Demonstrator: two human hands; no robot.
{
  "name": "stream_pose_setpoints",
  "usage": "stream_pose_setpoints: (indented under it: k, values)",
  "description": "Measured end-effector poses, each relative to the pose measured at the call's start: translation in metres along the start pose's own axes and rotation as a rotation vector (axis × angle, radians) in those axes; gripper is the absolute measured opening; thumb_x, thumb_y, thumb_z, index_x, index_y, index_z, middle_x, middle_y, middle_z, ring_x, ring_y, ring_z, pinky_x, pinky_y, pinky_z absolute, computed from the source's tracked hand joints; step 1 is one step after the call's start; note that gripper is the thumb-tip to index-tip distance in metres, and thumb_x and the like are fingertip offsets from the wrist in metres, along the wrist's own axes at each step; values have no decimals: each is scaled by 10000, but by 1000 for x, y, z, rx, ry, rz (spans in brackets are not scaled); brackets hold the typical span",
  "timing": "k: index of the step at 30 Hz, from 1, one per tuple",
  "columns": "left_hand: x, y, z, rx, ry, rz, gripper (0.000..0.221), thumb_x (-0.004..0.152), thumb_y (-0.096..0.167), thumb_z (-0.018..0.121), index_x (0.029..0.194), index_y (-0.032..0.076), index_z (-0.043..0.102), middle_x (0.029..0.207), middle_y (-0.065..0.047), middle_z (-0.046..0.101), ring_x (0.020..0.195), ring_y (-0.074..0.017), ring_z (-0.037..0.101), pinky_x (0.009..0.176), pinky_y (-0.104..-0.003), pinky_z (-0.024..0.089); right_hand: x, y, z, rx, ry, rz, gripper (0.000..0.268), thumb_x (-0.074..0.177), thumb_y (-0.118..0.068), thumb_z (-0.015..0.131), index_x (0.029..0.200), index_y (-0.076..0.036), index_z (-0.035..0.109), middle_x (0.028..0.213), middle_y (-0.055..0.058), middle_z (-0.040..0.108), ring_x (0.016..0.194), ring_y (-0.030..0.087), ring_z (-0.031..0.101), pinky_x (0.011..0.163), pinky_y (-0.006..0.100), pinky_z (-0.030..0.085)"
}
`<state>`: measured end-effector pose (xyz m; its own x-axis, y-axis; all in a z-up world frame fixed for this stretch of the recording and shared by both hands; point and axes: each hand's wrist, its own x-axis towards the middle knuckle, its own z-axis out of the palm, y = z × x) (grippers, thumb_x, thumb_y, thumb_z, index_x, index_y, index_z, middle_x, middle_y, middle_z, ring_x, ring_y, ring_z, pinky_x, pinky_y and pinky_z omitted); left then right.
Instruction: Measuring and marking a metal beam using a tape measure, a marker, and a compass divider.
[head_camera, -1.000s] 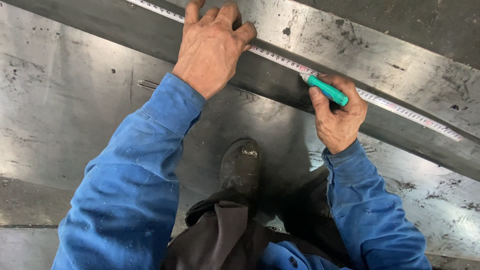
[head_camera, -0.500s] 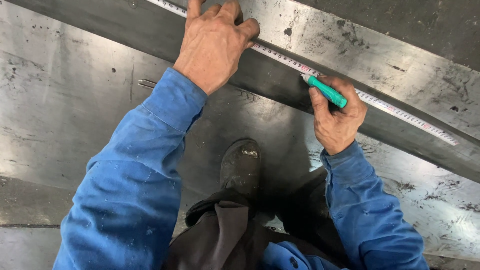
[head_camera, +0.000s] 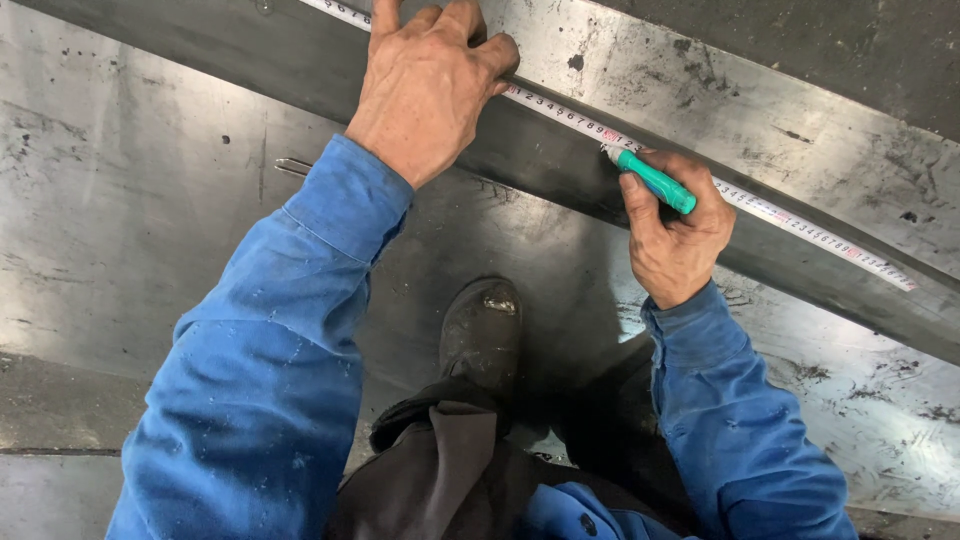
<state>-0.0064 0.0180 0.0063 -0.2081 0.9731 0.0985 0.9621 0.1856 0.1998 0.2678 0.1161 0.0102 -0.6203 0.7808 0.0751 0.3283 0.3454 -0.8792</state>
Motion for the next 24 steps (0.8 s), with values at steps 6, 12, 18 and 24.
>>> stream_pose_setpoints:
  k: [6, 12, 18, 24]
  values:
    - [1, 1, -5, -8, -6, -1, 143, 955, 243, 807, 1089, 196, 793, 1036, -87, 635, 876, -271, 653, 1052, -535, 253, -5, 2, -5, 53, -17, 37, 229, 985, 22, 773, 1169, 7, 638, 1122, 150, 714, 836, 177, 590, 767, 303, 499]
    - [0, 1, -4, -20, -4, -2, 142, 973, 246, 788, 1106, 194, 789, 1039, -100, 618, 848, -274, 634, 1057, -532, 250, -3, 2, -19, 238, 26, 0, 252, 1073, -74, 638, 1289, -39, 512, 1202, 207, 659, 950, 310, 710, 822, 366, 587]
    - [-1, 2, -5, -8, 16, -8, 148, 962, 256, 771, 1093, 188, 764, 1056, -83, 611, 881, -278, 622, 1057, -539, 217, 7, 8, -27, -436, 51, -217, 280, 969, 86, 762, 1220, 24, 654, 1155, 158, 651, 1096, 330, 503, 1029, 464, 331]
    - [-1, 2, -1, -22, 10, -16, 118, 969, 244, 748, 1079, 208, 773, 1030, -65, 614, 857, -264, 632, 1036, -528, 259, 6, 18, -26, -416, 28, -156, 330, 917, 118, 794, 1163, -5, 611, 1130, 170, 616, 1099, 338, 500, 1032, 455, 342]
